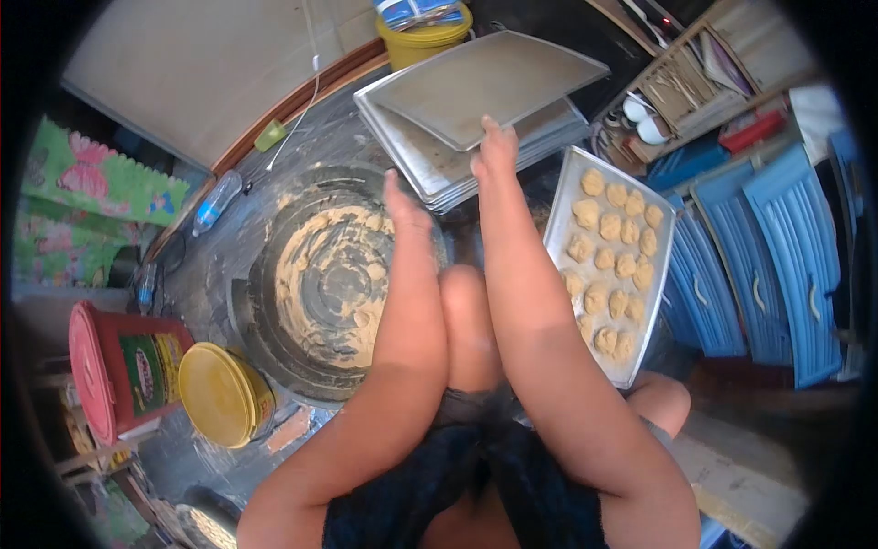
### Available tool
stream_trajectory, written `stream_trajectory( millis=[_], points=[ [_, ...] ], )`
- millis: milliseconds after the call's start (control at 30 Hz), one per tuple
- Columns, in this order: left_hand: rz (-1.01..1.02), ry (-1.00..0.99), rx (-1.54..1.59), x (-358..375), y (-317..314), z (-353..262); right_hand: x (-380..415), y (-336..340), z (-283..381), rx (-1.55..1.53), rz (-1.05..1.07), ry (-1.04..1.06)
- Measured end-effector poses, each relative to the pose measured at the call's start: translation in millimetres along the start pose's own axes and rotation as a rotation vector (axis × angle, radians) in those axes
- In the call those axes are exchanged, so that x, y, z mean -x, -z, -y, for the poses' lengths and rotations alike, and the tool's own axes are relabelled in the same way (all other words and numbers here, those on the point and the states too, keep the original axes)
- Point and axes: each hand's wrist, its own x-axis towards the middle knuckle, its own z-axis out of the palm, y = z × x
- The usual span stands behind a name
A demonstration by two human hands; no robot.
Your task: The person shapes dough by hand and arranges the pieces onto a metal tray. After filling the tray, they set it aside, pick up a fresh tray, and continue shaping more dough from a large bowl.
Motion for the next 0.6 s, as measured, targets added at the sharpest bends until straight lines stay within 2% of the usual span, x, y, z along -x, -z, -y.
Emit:
stream_trajectory(
  millis=[33,100,167,200,233,300,367,400,433,467,500,533,567,600],
  points=[
    [-0.128,-0.015,-0.003,6.3,-3.3,-4.5,2.6,-5.3,26.9,0.102,0.013,-0.025],
    [-0.096,-0.158,-0.196,-22.3,26.6,1.1,19.9,-7.3,90.8,0.233,0.078,-0.072],
    [-0.083,-0.113,-0.277,1.5,16.9,-14.8,24.5,40.2,126.3,0.210,0.214,-0.041],
    [0.063,-0.042,-0.185,3.9,17.5,-18.4,39.9,58.6,152.0,0.224,0.193,-0.059],
    [0.072,-0.034,-0.171,18.1,9.0,-20.8,60.3,78.2,177.5,0.240,0.173,-0.080],
    [0.560,0.095,-0.093,66.1,-20.5,-37.6,93.0,127.7,224.3,0.256,0.173,-0.132],
    [0.784,0.245,-0.132,94.5,-39.1,-41.6,116.3,173.4,257.0,0.225,0.234,-0.104],
    [0.980,0.356,-0.098,112.9,-49.6,-41.3,129.1,196.2,271.9,0.234,0.229,-0.110],
    [1.019,0.435,-0.031,126.9,-56.5,-34.8,139.2,217.1,285.7,0.312,0.224,-0.143],
    [0.989,0.362,-0.317,140.8,-61.2,-22.9,147.6,238.0,296.6,0.388,0.225,-0.176],
    [0.945,0.282,-0.601,155.8,-67.3,-9.5,153.3,264.4,302.8,0.632,0.168,-0.169],
    [0.781,0.357,-0.657,172.1,-70.9,10.4,157.4,288.6,305.9,0.874,0.111,-0.149],
    [0.618,0.426,-0.706,179.5,-69.8,30.3,166.2,305.2,308.6,1.228,0.161,-0.034],
    [0.691,0.294,-0.971,158.5,-50.5,62.3,170.8,329.1,297.8,1.216,0.086,-0.093]
  ],
)
